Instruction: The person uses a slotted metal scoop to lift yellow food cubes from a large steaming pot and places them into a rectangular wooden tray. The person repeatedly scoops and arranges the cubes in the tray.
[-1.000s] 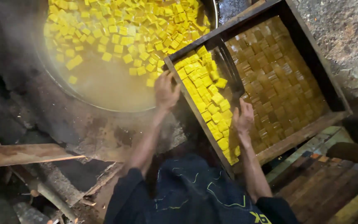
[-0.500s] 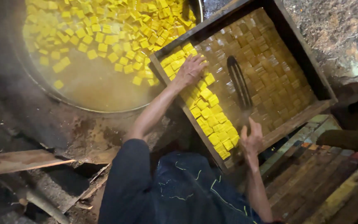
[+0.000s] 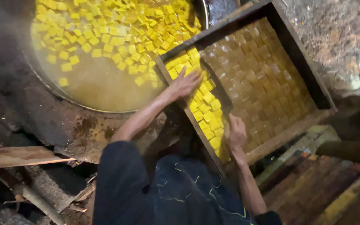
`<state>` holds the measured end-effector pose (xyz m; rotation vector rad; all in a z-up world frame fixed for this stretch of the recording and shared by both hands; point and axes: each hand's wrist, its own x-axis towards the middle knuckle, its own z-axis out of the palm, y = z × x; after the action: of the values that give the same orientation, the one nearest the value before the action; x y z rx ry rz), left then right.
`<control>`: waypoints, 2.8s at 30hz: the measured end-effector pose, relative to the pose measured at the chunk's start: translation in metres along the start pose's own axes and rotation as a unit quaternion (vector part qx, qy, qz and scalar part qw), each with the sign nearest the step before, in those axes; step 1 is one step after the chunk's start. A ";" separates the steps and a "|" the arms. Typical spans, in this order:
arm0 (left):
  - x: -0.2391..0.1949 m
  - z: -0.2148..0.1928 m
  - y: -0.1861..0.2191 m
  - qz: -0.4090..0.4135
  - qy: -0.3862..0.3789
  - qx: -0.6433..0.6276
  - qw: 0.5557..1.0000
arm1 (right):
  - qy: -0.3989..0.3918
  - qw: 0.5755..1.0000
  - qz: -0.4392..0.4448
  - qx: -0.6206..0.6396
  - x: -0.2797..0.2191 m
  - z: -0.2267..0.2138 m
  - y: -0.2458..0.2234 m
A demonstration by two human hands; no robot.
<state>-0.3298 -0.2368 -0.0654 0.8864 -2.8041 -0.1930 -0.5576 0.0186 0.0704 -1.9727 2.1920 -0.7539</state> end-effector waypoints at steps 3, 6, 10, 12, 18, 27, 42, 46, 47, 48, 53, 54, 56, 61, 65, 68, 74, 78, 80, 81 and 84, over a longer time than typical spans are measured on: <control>-0.094 -0.024 0.002 -0.095 0.099 -0.093 0.986 | 0.031 0.999 0.020 -0.026 0.000 -0.007 -0.017; -0.193 -0.049 -0.013 -0.319 0.202 -0.103 0.920 | 0.059 0.987 0.074 0.130 0.002 -0.002 -0.047; -0.332 -0.082 -0.016 -0.475 0.271 -0.024 0.837 | -0.091 0.877 0.120 0.456 0.032 0.062 -0.116; -0.370 -0.092 -0.012 -0.630 0.092 -0.085 0.766 | -0.177 0.877 0.058 0.443 0.045 0.111 -0.157; -0.401 -0.099 0.009 -0.664 -0.010 -0.148 0.733 | -0.340 0.894 0.111 0.268 0.070 0.238 -0.238; -0.392 -0.112 0.005 -0.669 0.001 -0.199 0.716 | -0.398 0.800 0.257 0.368 0.097 0.428 -0.309; -0.390 -0.125 0.002 -0.675 -0.041 -0.242 0.695 | -0.282 0.859 0.146 0.402 0.134 0.413 -0.308; -0.388 -0.129 -0.006 -0.675 -0.034 -0.231 0.700 | -0.314 0.863 0.202 0.340 0.097 0.351 -0.277; -0.388 -0.130 -0.001 -0.674 -0.037 -0.241 0.697 | -0.331 0.870 0.204 0.304 0.095 0.339 -0.272; -0.387 -0.131 0.004 -0.673 -0.039 -0.251 0.694 | -0.348 0.875 0.206 0.267 0.095 0.330 -0.271; -0.390 -0.133 -0.004 -0.673 -0.051 -0.249 0.695 | -0.434 0.889 0.089 0.112 0.151 0.329 -0.320; -0.389 -0.132 -0.003 -0.672 -0.045 -0.249 0.696 | -0.441 0.892 0.077 0.065 0.162 0.331 -0.330; -0.388 -0.129 -0.003 -0.674 -0.046 -0.248 0.695 | -0.433 0.895 0.019 0.102 0.174 0.337 -0.348; -0.386 -0.121 -0.002 -0.677 -0.082 -0.214 0.699 | -0.443 0.872 0.059 0.200 0.157 0.388 -0.372; -0.389 -0.118 -0.005 -0.681 -0.077 -0.247 0.685 | -0.457 0.821 0.169 0.297 0.129 0.428 -0.373; -0.387 -0.118 -0.004 -0.678 -0.079 -0.249 0.687 | -0.422 0.802 0.208 0.368 0.120 0.438 -0.371; -0.387 -0.125 -0.005 -0.676 -0.070 -0.254 0.688 | -0.371 0.793 0.281 0.394 0.115 0.441 -0.374; -0.387 -0.130 -0.006 -0.673 -0.053 -0.253 0.693 | -0.311 0.825 0.286 0.377 0.123 0.452 -0.372; -0.386 -0.131 -0.002 -0.668 -0.046 -0.252 0.698 | -0.277 0.828 0.243 0.423 0.133 0.456 -0.368; -0.387 -0.132 -0.002 -0.666 -0.043 -0.252 0.700 | -0.260 0.828 0.219 0.446 0.140 0.458 -0.367; -0.388 -0.132 -0.004 -0.669 -0.047 -0.249 0.699 | -0.218 0.812 0.225 0.493 0.168 0.450 -0.371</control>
<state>0.0133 -0.0239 0.0056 2.4759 -1.3677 -1.0934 -0.0713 -0.2881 -0.1251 -0.9239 1.4005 -0.9457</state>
